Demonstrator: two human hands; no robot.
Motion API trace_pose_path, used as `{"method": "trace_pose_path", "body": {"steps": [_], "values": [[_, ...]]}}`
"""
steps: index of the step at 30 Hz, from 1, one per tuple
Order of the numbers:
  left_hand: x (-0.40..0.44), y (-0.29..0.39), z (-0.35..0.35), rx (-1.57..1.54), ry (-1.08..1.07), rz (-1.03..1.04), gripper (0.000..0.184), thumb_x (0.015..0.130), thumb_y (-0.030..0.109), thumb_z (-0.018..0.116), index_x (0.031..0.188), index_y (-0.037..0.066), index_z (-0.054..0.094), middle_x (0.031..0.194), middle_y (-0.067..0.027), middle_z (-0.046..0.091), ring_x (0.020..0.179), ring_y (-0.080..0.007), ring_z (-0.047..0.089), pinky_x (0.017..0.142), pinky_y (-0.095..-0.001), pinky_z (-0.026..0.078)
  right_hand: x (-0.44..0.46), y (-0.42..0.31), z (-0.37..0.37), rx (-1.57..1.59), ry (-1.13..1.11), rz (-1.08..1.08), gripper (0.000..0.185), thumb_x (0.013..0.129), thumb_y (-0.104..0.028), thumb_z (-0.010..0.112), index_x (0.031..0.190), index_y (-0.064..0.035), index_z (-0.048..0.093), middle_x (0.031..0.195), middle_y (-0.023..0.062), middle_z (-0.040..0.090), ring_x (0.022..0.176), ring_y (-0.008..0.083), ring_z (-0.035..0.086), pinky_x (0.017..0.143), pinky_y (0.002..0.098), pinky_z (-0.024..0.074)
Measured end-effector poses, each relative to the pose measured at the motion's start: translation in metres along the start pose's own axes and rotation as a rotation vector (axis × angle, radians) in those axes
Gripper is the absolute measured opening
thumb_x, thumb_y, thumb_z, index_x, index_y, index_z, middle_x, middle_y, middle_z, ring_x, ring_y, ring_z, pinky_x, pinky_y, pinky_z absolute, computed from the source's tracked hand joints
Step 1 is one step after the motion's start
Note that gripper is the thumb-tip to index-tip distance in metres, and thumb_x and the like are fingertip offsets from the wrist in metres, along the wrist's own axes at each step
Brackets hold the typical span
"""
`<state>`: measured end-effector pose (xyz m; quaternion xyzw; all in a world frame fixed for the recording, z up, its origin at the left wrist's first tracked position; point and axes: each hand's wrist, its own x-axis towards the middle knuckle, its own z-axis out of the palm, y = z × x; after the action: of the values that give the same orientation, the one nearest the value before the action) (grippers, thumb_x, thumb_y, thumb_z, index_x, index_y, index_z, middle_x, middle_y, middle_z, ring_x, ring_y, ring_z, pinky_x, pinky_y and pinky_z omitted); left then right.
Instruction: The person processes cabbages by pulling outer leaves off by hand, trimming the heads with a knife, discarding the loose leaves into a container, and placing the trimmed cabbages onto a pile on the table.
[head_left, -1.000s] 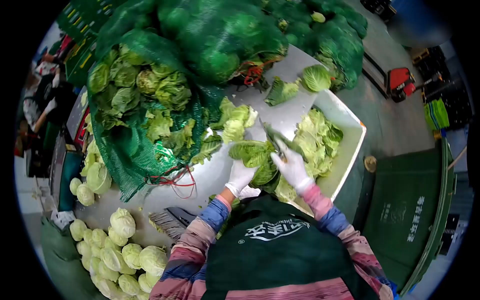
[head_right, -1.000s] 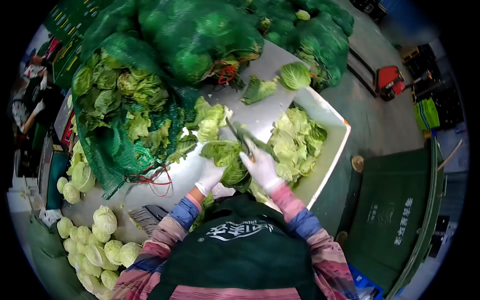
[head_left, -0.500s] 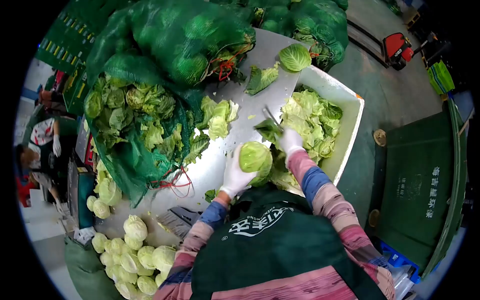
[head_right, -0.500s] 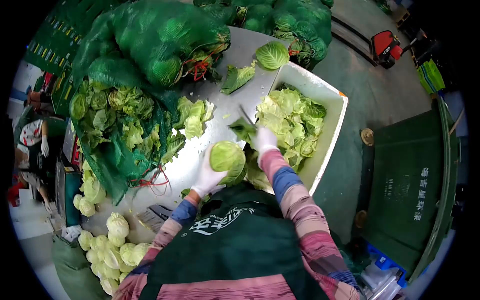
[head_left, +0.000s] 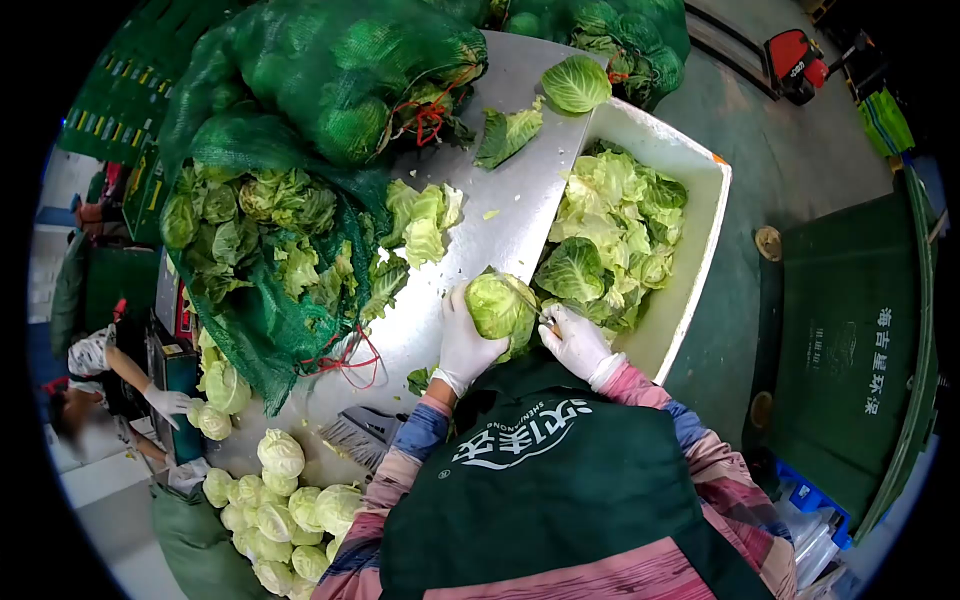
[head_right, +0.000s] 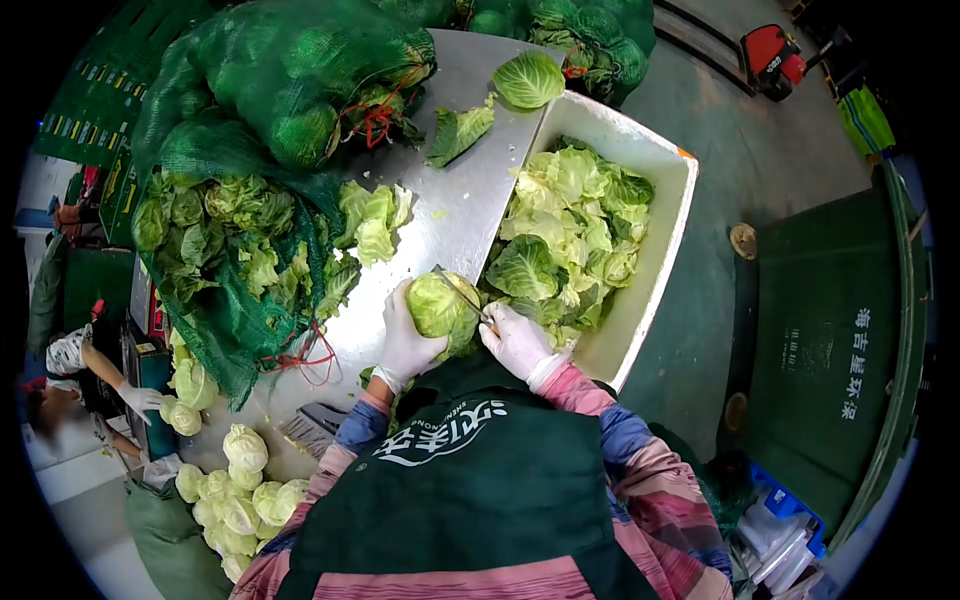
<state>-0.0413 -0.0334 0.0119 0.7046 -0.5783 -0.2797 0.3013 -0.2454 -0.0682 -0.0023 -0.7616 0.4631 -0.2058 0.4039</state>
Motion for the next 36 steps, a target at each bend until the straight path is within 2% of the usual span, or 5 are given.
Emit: {"method": "trace_pose_path", "body": {"steps": [16, 25, 28, 33, 36], "values": [[-0.001, -0.017, 0.000, -0.029, -0.064, 0.081, 0.094, 0.055, 0.015, 0.076, 0.136, 0.003, 0.031, 0.126, -0.0228, 0.036, 0.120, -0.0416, 0.036, 0.106, -0.0459, 0.030, 0.043, 0.030, 0.037, -0.395, -0.473, 0.360, 0.047, 0.093, -0.023, 0.038, 0.128, 0.0091, 0.040, 0.087, 0.0254, 0.066, 0.076, 0.0409, 0.064, 0.070, 0.0477, 0.0518], [0.006, -0.014, -0.011, -0.323, 0.067, 0.098, 0.089, 0.066, 0.008, 0.076, 0.138, 0.002, 0.025, 0.130, -0.0179, 0.037, 0.124, -0.0309, 0.039, 0.106, -0.0386, 0.034, 0.062, 0.012, 0.012, -0.005, -0.208, 0.205, 0.045, 0.090, -0.026, 0.050, 0.133, -0.0123, 0.047, 0.094, 0.0229, 0.063, 0.083, 0.0417, 0.060, 0.072, 0.0456, 0.0478], [0.027, 0.009, -0.041, -1.134, -0.180, -0.338, 0.076, 0.074, -0.004, 0.065, 0.137, 0.003, 0.024, 0.131, -0.0143, 0.038, 0.117, -0.0212, 0.047, 0.097, -0.0334, 0.045, 0.060, -0.014, 0.000, -0.073, 0.018, 0.006, 0.044, 0.091, -0.026, 0.053, 0.131, -0.0107, 0.049, 0.087, 0.0223, 0.065, 0.078, 0.0360, 0.063, 0.068, 0.0396, 0.0498], [0.026, -0.047, 0.024, -0.582, 0.125, -0.193, 0.081, 0.074, 0.006, 0.078, 0.133, 0.004, 0.022, 0.122, -0.0181, 0.046, 0.111, -0.0242, 0.053, 0.089, -0.0336, 0.050, 0.051, -0.015, 0.008, -0.097, 0.128, -0.071, 0.040, 0.090, -0.030, 0.056, 0.126, -0.0116, 0.056, 0.086, 0.0174, 0.066, 0.074, 0.0324, 0.064, 0.068, 0.0385, 0.0514], [0.021, -0.037, 0.016, -0.794, 0.137, -0.497, 0.083, 0.069, 0.005, 0.082, 0.129, 0.001, 0.025, 0.122, -0.0168, 0.046, 0.108, -0.0239, 0.055, 0.091, -0.0329, 0.050, 0.059, 0.039, 0.002, 0.045, 0.091, 0.310, 0.037, 0.092, -0.030, 0.053, 0.120, -0.0072, 0.059, 0.084, 0.0172, 0.067, 0.070, 0.0341, 0.063, 0.065, 0.0397, 0.0514]]}}
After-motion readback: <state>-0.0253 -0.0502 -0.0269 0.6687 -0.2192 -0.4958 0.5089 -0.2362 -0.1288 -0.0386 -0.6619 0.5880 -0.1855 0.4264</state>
